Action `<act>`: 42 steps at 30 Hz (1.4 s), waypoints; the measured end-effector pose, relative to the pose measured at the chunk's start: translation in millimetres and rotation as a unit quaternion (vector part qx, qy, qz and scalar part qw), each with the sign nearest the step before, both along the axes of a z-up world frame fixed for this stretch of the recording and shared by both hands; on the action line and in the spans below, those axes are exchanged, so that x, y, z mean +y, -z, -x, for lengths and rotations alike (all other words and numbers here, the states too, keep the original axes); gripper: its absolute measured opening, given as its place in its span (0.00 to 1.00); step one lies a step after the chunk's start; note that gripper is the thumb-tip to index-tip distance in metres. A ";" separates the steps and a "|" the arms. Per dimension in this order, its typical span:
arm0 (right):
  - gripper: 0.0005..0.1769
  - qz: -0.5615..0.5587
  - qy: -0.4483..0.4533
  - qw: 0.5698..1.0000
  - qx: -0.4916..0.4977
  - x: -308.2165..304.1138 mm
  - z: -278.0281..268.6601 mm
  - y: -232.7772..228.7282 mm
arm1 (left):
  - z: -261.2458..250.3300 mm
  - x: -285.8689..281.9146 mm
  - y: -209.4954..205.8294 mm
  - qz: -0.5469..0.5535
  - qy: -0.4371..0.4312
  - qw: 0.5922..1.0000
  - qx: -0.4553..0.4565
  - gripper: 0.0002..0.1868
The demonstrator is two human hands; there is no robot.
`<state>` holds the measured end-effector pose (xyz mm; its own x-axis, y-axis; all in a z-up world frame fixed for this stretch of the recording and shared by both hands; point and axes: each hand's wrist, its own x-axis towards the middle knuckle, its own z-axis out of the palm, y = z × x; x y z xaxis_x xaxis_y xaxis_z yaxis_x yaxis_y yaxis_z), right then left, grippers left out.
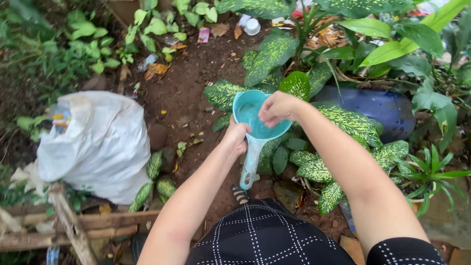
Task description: Watering various potted plants in a backyard garden using a small heart-shaped scoop.
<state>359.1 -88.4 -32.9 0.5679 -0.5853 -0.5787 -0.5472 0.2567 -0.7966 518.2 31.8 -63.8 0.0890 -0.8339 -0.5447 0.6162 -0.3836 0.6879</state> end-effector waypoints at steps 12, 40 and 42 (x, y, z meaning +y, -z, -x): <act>0.17 0.475 0.063 0.862 0.165 -113.2 49.2 -72.2 | -43.5 -46.6 -11.1 -0.042 0.085 0.995 -0.022 0.54; 0.04 0.115 0.225 0.967 0.022 -89.5 -1.3 -46.3 | -71.5 -104.8 -4.2 -0.001 0.163 0.986 0.016 0.54; 0.01 0.225 0.260 0.933 0.111 -89.8 5.5 -79.6 | -71.3 -107.5 -8.2 0.013 0.154 0.987 0.032 0.54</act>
<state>353.7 -178.2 46.7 0.0346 -0.9598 -0.2787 -0.6064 0.2015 -0.7692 589.5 -75.7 -55.6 -0.2050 -0.8298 -0.5190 0.5153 -0.5424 0.6636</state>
